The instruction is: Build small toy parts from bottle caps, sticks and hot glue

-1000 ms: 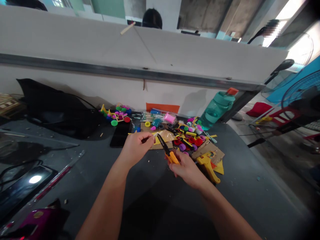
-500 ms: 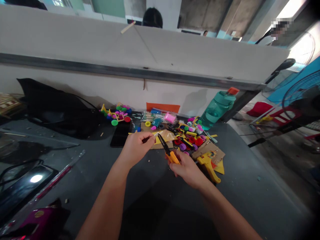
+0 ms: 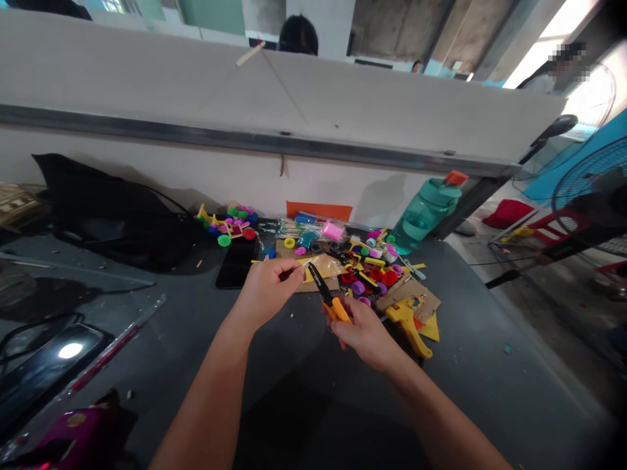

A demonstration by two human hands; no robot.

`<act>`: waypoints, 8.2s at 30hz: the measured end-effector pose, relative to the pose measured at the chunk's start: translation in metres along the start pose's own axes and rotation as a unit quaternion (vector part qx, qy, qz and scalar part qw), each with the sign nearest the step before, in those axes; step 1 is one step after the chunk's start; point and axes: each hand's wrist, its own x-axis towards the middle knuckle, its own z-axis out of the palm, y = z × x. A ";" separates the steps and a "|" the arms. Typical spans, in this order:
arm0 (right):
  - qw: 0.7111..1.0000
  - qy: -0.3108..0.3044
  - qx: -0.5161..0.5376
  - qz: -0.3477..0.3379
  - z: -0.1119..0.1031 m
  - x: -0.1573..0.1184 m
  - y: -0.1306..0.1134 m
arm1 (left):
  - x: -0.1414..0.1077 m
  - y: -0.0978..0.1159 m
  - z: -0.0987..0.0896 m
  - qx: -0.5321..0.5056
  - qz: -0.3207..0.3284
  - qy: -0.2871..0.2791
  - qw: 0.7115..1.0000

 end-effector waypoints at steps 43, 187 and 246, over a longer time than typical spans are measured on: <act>0.996 0.040 -0.079 0.002 -0.018 0.019 0.021 | 0.016 -0.080 0.052 0.223 -0.081 -0.112 0.965; 0.969 0.183 -0.030 -0.161 -0.011 0.027 0.031 | 0.011 -0.027 0.068 -0.351 -0.179 -0.162 0.905; 0.849 -0.084 -0.502 -0.144 0.020 -0.005 0.028 | 0.008 -0.024 0.029 -0.387 -0.102 -0.103 0.910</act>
